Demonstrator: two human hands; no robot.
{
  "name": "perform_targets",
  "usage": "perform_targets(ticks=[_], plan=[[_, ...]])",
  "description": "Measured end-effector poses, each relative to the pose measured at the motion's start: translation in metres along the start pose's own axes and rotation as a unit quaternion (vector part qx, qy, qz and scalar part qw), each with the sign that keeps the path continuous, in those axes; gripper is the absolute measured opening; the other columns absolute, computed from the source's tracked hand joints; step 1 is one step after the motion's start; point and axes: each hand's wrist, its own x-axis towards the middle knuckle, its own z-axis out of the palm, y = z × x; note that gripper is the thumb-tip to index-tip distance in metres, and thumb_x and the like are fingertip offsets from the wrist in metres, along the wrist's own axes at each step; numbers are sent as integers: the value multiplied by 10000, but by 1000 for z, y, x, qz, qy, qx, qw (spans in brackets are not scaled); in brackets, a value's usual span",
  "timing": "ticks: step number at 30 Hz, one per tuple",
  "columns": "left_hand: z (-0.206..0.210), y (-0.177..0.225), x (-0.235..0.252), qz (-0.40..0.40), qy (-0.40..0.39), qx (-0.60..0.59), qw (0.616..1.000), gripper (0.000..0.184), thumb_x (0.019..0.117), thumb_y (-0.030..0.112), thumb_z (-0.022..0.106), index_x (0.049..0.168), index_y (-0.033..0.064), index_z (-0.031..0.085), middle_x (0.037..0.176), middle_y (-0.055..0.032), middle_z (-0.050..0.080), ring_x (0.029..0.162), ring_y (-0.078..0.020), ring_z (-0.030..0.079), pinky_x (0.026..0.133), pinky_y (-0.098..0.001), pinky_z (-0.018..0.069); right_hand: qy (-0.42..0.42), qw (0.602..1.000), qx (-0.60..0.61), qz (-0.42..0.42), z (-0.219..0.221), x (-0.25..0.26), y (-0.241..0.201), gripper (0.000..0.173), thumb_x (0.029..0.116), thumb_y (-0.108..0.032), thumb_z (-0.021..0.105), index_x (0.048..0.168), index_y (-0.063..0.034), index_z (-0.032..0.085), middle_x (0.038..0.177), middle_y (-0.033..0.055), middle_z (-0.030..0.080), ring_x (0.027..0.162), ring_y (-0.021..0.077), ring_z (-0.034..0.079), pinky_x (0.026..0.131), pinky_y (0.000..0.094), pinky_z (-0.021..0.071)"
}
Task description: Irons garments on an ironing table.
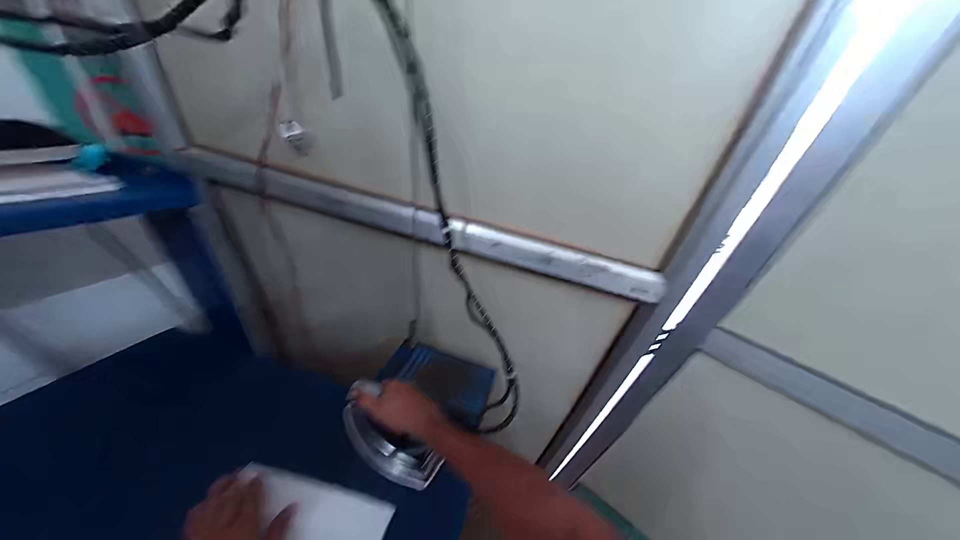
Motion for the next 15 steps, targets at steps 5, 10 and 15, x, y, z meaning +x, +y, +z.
perform_targets(ticks=[5, 10, 15], plan=[[24, 93, -48, -89, -46, -10, 995, 730, 1047, 514, 391, 1570, 6, 384, 1644, -212, 337, 1550, -383, 268, 1258, -587, 175, -8, 1000, 4, -18, 22, 26, 2, 669, 1030, -648, 414, 1106, -33, 665, 878, 185, 672, 757, 333, 678, 697, 549, 556], [28, 88, -56, -87, -90, -26, 992, 784, 1043, 580, 360, 1628, 66, 268, 1698, -187, 208, 1582, -371, 162, 1269, -583, 105, -4, 1000, -1, -22, 28, 61, -8, 670, 1053, -630, 366, 1053, -14, 630, 748, 146, 627, 607, 277, 639, 602, 464, 553], [-30, 52, -123, -91, 32, -86, 992, 710, 1058, 515, 427, 1578, 35, 382, 1643, -191, 350, 1546, -331, 300, 1265, -564, 212, -32, 999, 23, -9, 23, 15, 21, 641, 1056, -615, 377, 1066, -13, 597, 677, 120, 580, 528, 235, 596, 535, 405, 537]])
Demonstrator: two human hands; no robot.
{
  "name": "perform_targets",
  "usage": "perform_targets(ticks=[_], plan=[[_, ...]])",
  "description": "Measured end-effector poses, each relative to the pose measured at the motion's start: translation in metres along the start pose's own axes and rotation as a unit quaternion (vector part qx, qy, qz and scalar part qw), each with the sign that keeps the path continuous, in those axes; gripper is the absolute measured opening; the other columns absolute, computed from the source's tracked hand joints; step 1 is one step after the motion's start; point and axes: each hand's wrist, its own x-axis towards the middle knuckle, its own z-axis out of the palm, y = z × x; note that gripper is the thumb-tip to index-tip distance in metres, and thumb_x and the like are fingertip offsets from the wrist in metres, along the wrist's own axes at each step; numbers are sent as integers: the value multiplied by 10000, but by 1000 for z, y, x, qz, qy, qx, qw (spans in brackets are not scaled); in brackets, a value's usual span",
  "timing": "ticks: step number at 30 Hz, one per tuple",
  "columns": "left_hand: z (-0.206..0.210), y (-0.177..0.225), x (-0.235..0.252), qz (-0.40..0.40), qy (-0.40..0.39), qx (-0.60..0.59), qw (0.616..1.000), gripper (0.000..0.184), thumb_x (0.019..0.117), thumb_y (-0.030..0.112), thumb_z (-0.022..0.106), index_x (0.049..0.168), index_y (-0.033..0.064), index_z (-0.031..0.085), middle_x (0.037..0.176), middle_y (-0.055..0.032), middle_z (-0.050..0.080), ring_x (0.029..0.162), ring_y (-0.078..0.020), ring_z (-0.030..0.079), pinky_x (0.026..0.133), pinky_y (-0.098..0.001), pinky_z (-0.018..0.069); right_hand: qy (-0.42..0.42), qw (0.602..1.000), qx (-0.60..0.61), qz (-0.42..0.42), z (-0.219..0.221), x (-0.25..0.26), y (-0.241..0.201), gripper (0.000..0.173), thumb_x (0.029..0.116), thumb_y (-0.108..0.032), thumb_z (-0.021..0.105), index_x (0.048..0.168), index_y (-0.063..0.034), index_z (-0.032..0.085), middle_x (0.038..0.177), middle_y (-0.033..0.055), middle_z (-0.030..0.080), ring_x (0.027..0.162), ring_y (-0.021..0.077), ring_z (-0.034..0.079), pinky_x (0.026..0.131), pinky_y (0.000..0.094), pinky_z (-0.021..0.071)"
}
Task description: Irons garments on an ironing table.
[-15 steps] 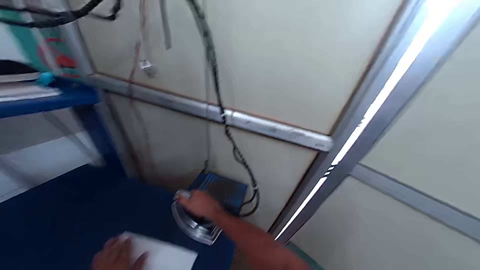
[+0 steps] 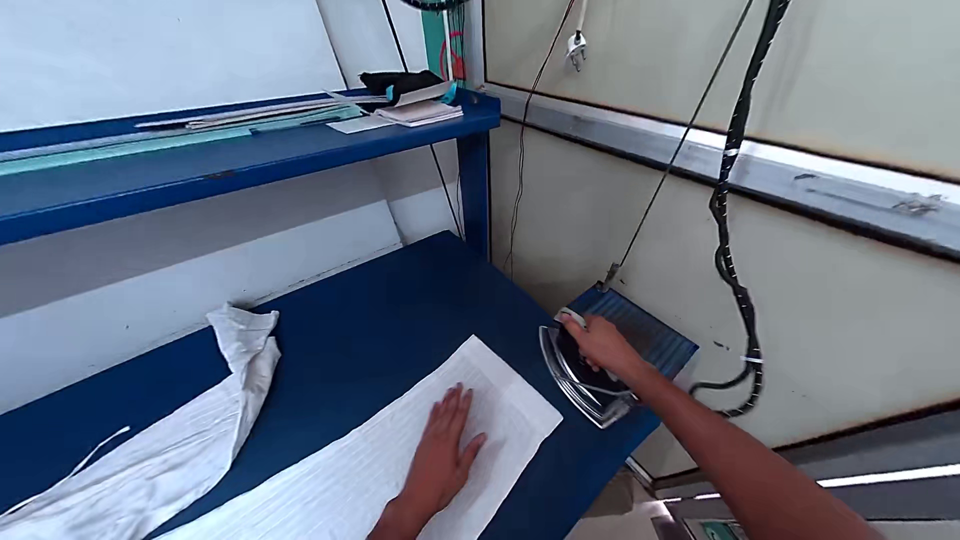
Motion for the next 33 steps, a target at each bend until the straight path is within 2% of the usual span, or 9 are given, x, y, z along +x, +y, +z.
perform_targets(ticks=[4, 6, 9, 11, 14, 16, 21, 25, 33], plan=[[-27, -43, -80, -57, 104, -25, 993, 661, 1069, 449, 421, 1515, -38, 446, 1577, -218, 446, 1499, -351, 391, 1241, -575, 273, 20, 1000, -7, 22, -5, -19, 22, 615, 1048, -616, 402, 1076, -39, 614, 674, 98, 600, 534, 211, 609, 554, 389, 548], [-37, -58, -102, -55, 109, -20, 992, 628, 1072, 426, 434, 1492, -39, 480, 1559, -232, 464, 1480, -374, 415, 1227, -591, 288, -1, 999, 2, -52, -4, -27, 23, 576, 1053, -587, 435, 1074, -38, 607, 665, 100, 599, 514, 213, 599, 527, 390, 544], [-54, -81, -110, -44, 117, 2, 992, 548, 1079, 405, 435, 1446, 20, 566, 1541, -186, 505, 1466, -338, 447, 1219, -585, 314, -94, 975, -102, -175, 1, -61, -2, 596, 1030, -622, 426, 1111, -66, 625, 805, 118, 636, 698, 269, 652, 680, 480, 554], [-58, -92, -108, -17, 114, 24, 993, 508, 1079, 384, 424, 1398, 42, 621, 1498, -160, 561, 1430, -324, 498, 1203, -557, 352, -137, 963, -161, -165, 16, -84, -30, 665, 1016, -677, 390, 1148, -72, 631, 906, 153, 660, 814, 321, 676, 772, 535, 551], [-65, -110, -102, 34, 70, 70, 994, 479, 1086, 342, 406, 1380, 44, 639, 1474, -142, 589, 1408, -327, 523, 1190, -545, 373, -167, 971, -130, -114, 55, -93, -57, 670, 1035, -654, 377, 1201, -45, 602, 908, 166, 653, 756, 308, 674, 730, 505, 562], [-67, -131, -109, 14, 55, 114, 992, 507, 1085, 359, 377, 1408, 50, 617, 1494, -135, 573, 1425, -332, 504, 1193, -566, 355, -147, 978, -115, -95, 79, -81, -73, 668, 1033, -661, 370, 1194, -52, 595, 899, 156, 650, 739, 296, 673, 714, 488, 565], [-66, -177, -135, -87, 58, 186, 977, 752, 1049, 639, 219, 1578, 147, 427, 1643, -127, 378, 1533, -349, 321, 1234, -614, 212, -64, 991, -88, -83, 108, 0, -125, 695, 1032, -669, 367, 1190, -50, 640, 948, 197, 687, 825, 348, 699, 747, 553, 567], [-65, -174, -138, -99, 64, 191, 975, 785, 1035, 666, 179, 1586, 160, 416, 1652, -98, 370, 1540, -319, 315, 1246, -579, 209, -69, 992, -38, -99, 115, 44, -148, 662, 1056, -620, 373, 1070, -4, 617, 747, 149, 610, 603, 269, 628, 592, 449, 546], [-64, -175, -135, -91, 75, 191, 974, 810, 1025, 684, 162, 1577, 157, 433, 1636, -117, 396, 1525, -345, 340, 1231, -601, 223, -91, 990, -102, -40, 61, -96, -30, 622, 1042, -643, 365, 1085, -75, 614, 776, 106, 611, 636, 245, 630, 638, 441, 549]])
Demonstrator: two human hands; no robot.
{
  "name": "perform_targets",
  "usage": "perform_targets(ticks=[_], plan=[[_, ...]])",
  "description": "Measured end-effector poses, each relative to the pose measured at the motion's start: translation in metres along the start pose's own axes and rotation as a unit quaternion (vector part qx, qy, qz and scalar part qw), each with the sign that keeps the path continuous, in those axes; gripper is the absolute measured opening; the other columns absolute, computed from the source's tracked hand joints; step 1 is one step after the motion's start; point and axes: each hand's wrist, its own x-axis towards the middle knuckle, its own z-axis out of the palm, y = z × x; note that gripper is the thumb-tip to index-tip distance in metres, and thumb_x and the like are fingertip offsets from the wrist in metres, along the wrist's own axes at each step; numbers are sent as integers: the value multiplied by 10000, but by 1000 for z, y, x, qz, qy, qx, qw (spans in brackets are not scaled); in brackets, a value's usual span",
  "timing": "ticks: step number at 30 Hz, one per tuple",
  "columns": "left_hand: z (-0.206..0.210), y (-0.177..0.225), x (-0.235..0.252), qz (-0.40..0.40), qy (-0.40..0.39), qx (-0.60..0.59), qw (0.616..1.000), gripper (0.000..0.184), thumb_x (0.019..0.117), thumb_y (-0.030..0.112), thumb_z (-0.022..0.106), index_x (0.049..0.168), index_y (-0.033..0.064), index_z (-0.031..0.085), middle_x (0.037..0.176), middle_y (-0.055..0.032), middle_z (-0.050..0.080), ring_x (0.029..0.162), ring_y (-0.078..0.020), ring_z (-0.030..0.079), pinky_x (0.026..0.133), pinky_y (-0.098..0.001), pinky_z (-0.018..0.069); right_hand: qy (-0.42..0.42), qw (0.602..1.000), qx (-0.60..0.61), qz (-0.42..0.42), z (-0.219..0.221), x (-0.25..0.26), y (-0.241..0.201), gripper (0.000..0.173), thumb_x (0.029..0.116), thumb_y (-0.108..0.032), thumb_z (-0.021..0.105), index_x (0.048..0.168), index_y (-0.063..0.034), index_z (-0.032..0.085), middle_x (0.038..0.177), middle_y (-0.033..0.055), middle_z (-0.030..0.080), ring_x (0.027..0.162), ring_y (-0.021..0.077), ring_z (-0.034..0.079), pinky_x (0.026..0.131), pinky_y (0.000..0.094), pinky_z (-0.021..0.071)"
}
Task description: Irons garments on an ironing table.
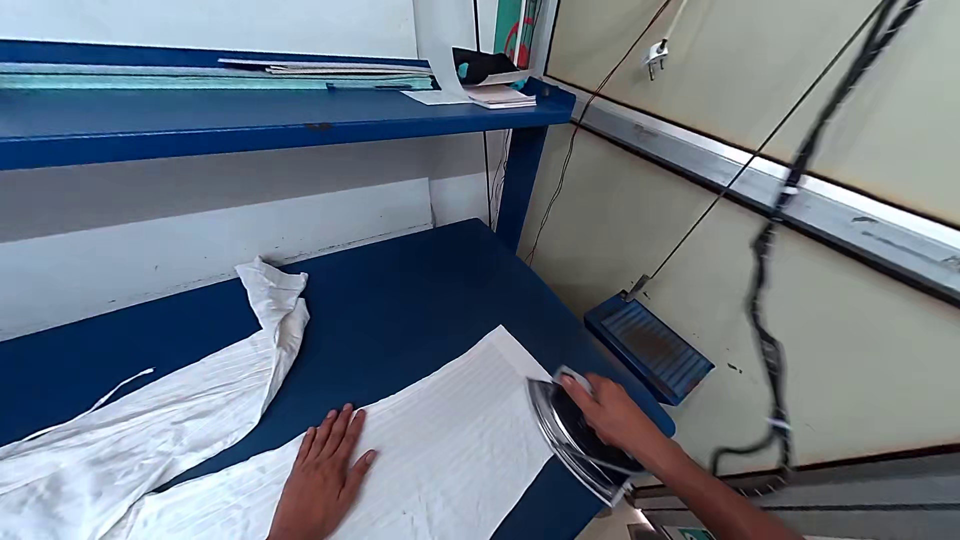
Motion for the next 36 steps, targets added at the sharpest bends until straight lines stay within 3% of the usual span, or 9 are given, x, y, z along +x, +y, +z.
perform_targets(ticks=[4, 6, 9, 14, 17, 19, 24, 28, 36], plan=[[2, 1, -2, 3, 2, -8, 1000, 821, 1028, 682, 172, 1577, 126, 425, 1640, -153, 375, 1533, -359, 321, 1243, -588, 208, -62, 995, -43, -70, -11, -5, 12, 645, 1034, -655, 365, 1112, -67, 617, 808, 114, 622, 687, 253, 645, 678, 459, 550], [1, -5, -4, 11, 15, -28, 999, 814, 1041, 651, 205, 1568, 69, 422, 1629, -199, 373, 1522, -384, 334, 1238, -606, 214, -121, 970, -131, -168, -19, 18, -12, 663, 1026, -662, 379, 1129, -58, 632, 929, 170, 646, 874, 331, 659, 791, 560, 519], [-18, -31, -20, -2, -24, 7, 1000, 733, 1065, 591, 219, 1560, 99, 445, 1627, -158, 395, 1514, -362, 359, 1222, -636, 223, -111, 953, -174, -222, -14, 59, -59, 660, 1021, -673, 390, 1089, -72, 656, 961, 180, 662, 946, 354, 665, 811, 593, 511], [-71, -131, -71, -128, -50, 86, 987, 627, 1065, 449, 296, 1512, 54, 492, 1562, -221, 463, 1458, -441, 417, 1169, -685, 277, -49, 956, -146, -248, 0, 124, -90, 640, 1033, -653, 387, 1016, -79, 669, 893, 139, 667, 872, 305, 685, 758, 535, 546], [-105, -165, -75, -143, -77, 120, 979, 488, 1048, 261, 393, 1439, 21, 561, 1447, -248, 566, 1336, -460, 545, 1098, -649, 410, -116, 894, -209, -380, -5, 132, -94, 517, 1031, -573, 484, 966, -91, 660, 778, 96, 632, 767, 267, 662, 695, 500, 538], [-124, -161, -71, -144, -118, 123, 975, 418, 1041, 233, 481, 1373, 17, 616, 1404, -253, 593, 1293, -467, 572, 1046, -659, 448, -180, 834, -258, -453, 1, 132, -105, 472, 1014, -538, 521, 937, -94, 659, 730, 81, 617, 727, 259, 649, 660, 497, 512], [-147, -153, -47, -183, -199, 133, 954, 258, 1012, 224, 624, 1157, 30, 712, 1204, -194, 692, 1173, -407, 632, 1002, -573, 491, -187, 817, -238, -490, 36, 131, -142, 499, 1011, -598, 486, 856, -139, 607, 651, 16, 537, 620, 190, 585, 556, 423, 468], [-157, -122, -32, -290, -231, 151, 916, 238, 1009, 231, 634, 1151, 62, 724, 1262, -171, 678, 1264, -402, 576, 1022, -586, 465, -209, 809, -247, -490, 65, 116, -180, 507, 1007, -619, 487, 884, -143, 613, 682, 26, 554, 661, 204, 604, 586, 435, 481], [-166, -133, -25, -271, -291, 180, 900, 262, 1014, 231, 605, 1215, 89, 696, 1283, -117, 675, 1266, -355, 569, 1007, -548, 462, -240, 792, -279, -488, 125, 80, -249, 504, 990, -669, 471, 912, -194, 620, 678, -8, 556, 669, 173, 612, 605, 409, 493]])
